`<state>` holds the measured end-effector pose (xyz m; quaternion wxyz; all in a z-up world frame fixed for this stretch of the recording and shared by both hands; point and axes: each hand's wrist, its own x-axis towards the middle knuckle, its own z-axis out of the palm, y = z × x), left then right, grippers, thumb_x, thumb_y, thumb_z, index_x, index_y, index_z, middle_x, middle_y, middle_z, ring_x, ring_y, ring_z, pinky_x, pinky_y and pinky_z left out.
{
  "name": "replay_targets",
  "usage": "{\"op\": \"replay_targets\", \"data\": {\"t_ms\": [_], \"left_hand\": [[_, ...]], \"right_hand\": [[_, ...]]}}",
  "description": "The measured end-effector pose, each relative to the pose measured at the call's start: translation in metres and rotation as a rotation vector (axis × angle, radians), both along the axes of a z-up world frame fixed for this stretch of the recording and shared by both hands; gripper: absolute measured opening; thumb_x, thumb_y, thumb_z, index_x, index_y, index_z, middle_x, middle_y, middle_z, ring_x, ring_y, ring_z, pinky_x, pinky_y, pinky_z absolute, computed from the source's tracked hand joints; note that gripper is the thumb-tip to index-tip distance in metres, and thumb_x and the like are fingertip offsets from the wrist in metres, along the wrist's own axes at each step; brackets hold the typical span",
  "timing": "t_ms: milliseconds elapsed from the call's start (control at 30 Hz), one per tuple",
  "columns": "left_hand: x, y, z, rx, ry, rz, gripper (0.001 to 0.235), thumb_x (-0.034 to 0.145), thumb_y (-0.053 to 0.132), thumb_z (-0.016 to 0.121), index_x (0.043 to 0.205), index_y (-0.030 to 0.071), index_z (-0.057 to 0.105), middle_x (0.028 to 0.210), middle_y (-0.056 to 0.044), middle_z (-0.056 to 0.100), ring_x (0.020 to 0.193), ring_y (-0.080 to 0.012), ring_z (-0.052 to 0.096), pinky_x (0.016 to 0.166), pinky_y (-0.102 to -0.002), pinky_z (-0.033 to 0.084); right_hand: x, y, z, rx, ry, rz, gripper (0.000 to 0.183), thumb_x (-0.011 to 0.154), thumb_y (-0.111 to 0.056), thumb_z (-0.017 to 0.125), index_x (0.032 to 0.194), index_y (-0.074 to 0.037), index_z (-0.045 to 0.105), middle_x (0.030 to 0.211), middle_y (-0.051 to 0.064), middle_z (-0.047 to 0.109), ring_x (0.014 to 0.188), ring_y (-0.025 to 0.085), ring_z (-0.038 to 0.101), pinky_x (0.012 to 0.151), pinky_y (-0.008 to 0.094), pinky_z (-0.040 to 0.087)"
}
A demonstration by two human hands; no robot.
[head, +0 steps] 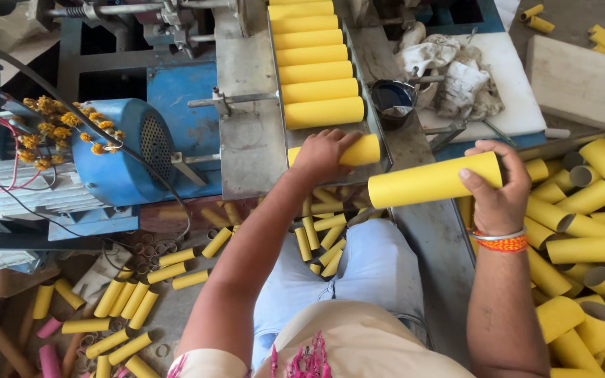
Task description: The person repeatedly picks up yellow cardboard cylinders from a pile and places them into a machine hopper. The cylinders are handled by hand and fed into the machine one at a time or in small groups.
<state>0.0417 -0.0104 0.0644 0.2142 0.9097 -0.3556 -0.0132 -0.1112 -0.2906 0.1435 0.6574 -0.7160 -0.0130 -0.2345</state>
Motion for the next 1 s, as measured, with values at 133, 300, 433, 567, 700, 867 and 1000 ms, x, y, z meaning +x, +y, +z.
{"op": "replay_targets", "data": {"t_ms": [133, 300, 433, 567, 700, 867, 1000], "left_hand": [[0.007, -0.002, -0.021, -0.014, -0.094, 0.042, 0.079, 0.07, 0.038, 0.086, 0.14, 0.02, 0.054, 0.133, -0.009, 0.061, 0.128, -0.0323, 0.054, 0.108, -0.05, 0.041], [-0.001, 0.024, -0.027, -0.234, -0.228, 0.213, 0.059, 0.083, 0.033, 0.082, 0.135, 0.018, 0.06, 0.135, -0.005, 0.062, 0.129, -0.0306, 0.055, 0.117, -0.051, 0.037], [-0.013, 0.034, -0.023, -0.406, -0.202, 0.317, 0.059, 0.089, 0.032, 0.079, 0.138, 0.012, 0.055, 0.139, -0.015, 0.056, 0.129, -0.0381, 0.051, 0.111, -0.051, 0.04], [-0.017, 0.031, -0.021, -0.491, -0.241, 0.444, 0.059, 0.092, 0.029, 0.073, 0.142, 0.006, 0.05, 0.143, -0.02, 0.05, 0.13, -0.0413, 0.049, 0.11, -0.052, 0.039], [-0.016, 0.032, -0.023, -0.49, -0.278, 0.517, 0.054, 0.097, 0.029, 0.068, 0.142, 0.006, 0.051, 0.143, -0.019, 0.051, 0.129, -0.041, 0.049, 0.109, -0.053, 0.038], [-0.018, 0.032, -0.026, -0.502, -0.322, 0.509, 0.049, 0.098, 0.029, 0.067, 0.14, 0.007, 0.052, 0.14, -0.017, 0.054, 0.128, -0.0395, 0.051, 0.108, -0.052, 0.04], [-0.018, 0.031, -0.026, -0.527, -0.301, 0.526, 0.049, 0.097, 0.027, 0.067, 0.139, 0.006, 0.052, 0.139, -0.018, 0.054, 0.127, -0.04, 0.051, 0.108, -0.052, 0.04]], "right_hand": [[0.011, 0.004, -0.011, -0.003, -0.001, -0.01, 0.05, 0.089, -0.007, 0.082, 0.135, -0.002, 0.062, 0.121, 0.006, 0.066, 0.11, 0.014, 0.062, 0.102, 0.029, 0.052], [0.028, 0.0, -0.021, 0.077, -0.062, -0.042, 0.055, 0.09, -0.009, 0.085, 0.138, -0.002, 0.059, 0.122, 0.007, 0.066, 0.114, 0.015, 0.064, 0.106, 0.033, 0.055], [0.088, -0.027, -0.007, -0.287, -0.266, -0.174, 0.056, 0.096, -0.005, 0.088, 0.144, 0.0, 0.058, 0.136, 0.011, 0.064, 0.124, 0.021, 0.065, 0.114, 0.036, 0.056], [0.178, -0.031, 0.003, -0.5, -0.262, -0.13, 0.067, 0.089, -0.01, 0.091, 0.147, -0.003, 0.058, 0.142, 0.014, 0.063, 0.132, 0.026, 0.064, 0.114, 0.041, 0.054], [0.234, -0.012, -0.011, -1.007, -0.287, -0.239, 0.072, 0.079, -0.016, 0.101, 0.137, -0.001, 0.063, 0.135, 0.017, 0.062, 0.123, 0.034, 0.056, 0.108, 0.047, 0.047], [0.252, 0.01, -0.023, -1.021, -0.216, -0.2, 0.071, 0.075, -0.017, 0.101, 0.134, -0.003, 0.064, 0.133, 0.015, 0.062, 0.12, 0.036, 0.053, 0.105, 0.046, 0.046], [0.246, -0.011, 0.002, -0.956, -0.262, -0.25, 0.067, 0.079, -0.015, 0.099, 0.135, -0.005, 0.064, 0.136, 0.014, 0.062, 0.126, 0.033, 0.054, 0.111, 0.044, 0.048]]}}
